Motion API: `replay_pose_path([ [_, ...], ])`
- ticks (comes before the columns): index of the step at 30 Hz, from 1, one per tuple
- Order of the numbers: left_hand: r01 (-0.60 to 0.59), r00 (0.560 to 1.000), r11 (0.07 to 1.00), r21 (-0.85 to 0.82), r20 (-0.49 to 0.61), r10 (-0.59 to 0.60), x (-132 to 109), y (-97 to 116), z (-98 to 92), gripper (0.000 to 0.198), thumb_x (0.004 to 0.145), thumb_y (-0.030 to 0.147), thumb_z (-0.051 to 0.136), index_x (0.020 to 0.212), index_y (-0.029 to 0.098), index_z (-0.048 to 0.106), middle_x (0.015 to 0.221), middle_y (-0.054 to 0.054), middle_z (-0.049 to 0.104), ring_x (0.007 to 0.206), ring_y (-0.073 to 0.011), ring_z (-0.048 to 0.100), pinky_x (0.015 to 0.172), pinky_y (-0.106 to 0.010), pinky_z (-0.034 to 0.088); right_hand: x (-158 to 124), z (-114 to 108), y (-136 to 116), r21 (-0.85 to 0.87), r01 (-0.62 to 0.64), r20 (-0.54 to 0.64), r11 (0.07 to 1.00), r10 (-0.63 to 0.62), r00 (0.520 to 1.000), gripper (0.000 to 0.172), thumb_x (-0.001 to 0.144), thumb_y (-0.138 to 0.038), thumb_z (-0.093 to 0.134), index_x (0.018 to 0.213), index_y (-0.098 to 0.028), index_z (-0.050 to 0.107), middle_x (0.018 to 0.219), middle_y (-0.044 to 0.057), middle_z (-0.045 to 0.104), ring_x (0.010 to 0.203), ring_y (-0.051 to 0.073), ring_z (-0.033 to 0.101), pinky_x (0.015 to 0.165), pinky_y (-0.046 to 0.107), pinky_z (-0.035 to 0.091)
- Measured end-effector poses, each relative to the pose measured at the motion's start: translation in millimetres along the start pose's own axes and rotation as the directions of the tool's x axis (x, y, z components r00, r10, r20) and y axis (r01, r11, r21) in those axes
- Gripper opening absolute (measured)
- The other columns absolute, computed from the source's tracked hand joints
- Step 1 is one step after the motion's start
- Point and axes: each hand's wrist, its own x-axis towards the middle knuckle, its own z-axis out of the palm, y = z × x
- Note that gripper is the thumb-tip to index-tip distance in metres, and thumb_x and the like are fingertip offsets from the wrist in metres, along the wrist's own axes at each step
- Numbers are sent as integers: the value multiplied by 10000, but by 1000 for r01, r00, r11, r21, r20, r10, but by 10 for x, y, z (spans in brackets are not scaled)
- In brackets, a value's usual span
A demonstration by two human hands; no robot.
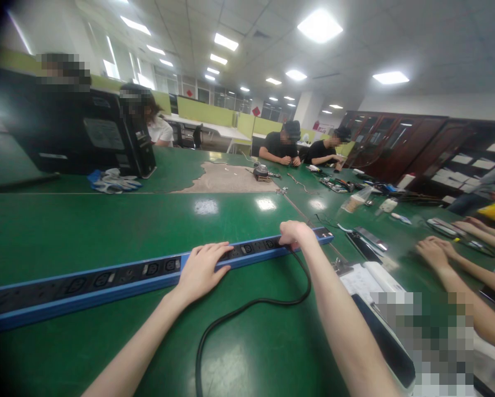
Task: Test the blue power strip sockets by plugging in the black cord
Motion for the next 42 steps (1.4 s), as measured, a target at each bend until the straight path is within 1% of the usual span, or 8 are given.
replay_pose_path([
  [6,8,1000,1000,-2,6,-8,2,6,-19,467,890,280,646,1338,347,533,1435,-10,559,1271,-266,502,1059,-459,362,-22,121,15,-64,5,-84,998,-11,996,163,766,-319,698,796,-162,727,601,110,696,600,259,708,673,374,547],
  [12,7,1000,1000,-13,5,-7,14,-8,-15,495,871,267,675,1337,345,527,1410,-9,577,1252,-260,509,1043,-445,364,-49,280,97,-162,62,-311,985,-111,944,202,809,-351,652,824,-162,723,801,166,748,814,291,734,749,358,535],
  [16,-2,1000,1000,-7,1,2,7,-17,2,491,873,267,678,1332,344,521,1408,5,576,1254,-252,502,1042,-439,358,22,190,95,-104,66,-93,992,-76,993,208,816,-326,631,816,-134,711,665,126,723,658,247,723,660,315,542],
  [20,-8,1000,1000,-1,-2,8,-1,-9,8,479,877,262,675,1326,331,520,1411,0,573,1248,-254,500,1041,-440,355,108,77,164,61,87,108,994,-93,990,197,807,-312,650,840,-120,681,683,103,735,619,222,718,575,273,542],
  [24,-6,1000,1000,1,-3,6,3,-3,17,475,876,251,673,1321,324,521,1410,-4,574,1245,-257,499,1042,-444,352,199,64,253,197,61,171,979,-95,981,231,815,-353,687,859,-129,651,718,99,744,643,226,726,568,277,562],
  [34,1,1000,1000,15,-11,0,-10,12,-4,467,875,254,663,1314,322,520,1403,-3,575,1253,-256,494,1043,-441,348,435,-130,72,147,-62,399,987,-2,917,386,699,-403,825,766,-65,652,667,167,710,666,288,733,622,352,592],
  [38,9,1000,1000,13,-16,-9,-9,19,-22,469,869,262,661,1312,319,519,1387,-3,584,1240,-254,503,1040,-436,354,318,-49,141,167,-37,319,985,-18,948,391,757,-456,779,823,-89,663,710,140,723,660,256,725,619,317,567],
  [42,23,999,999,31,-27,-22,-13,49,-30,486,860,288,659,1323,313,515,1381,-17,583,1235,-262,506,1043,-445,357,30,305,229,180,72,-136,981,-47,990,445,871,-606,614,900,-165,664,794,84,740,616,194,701,600,255,491],
])
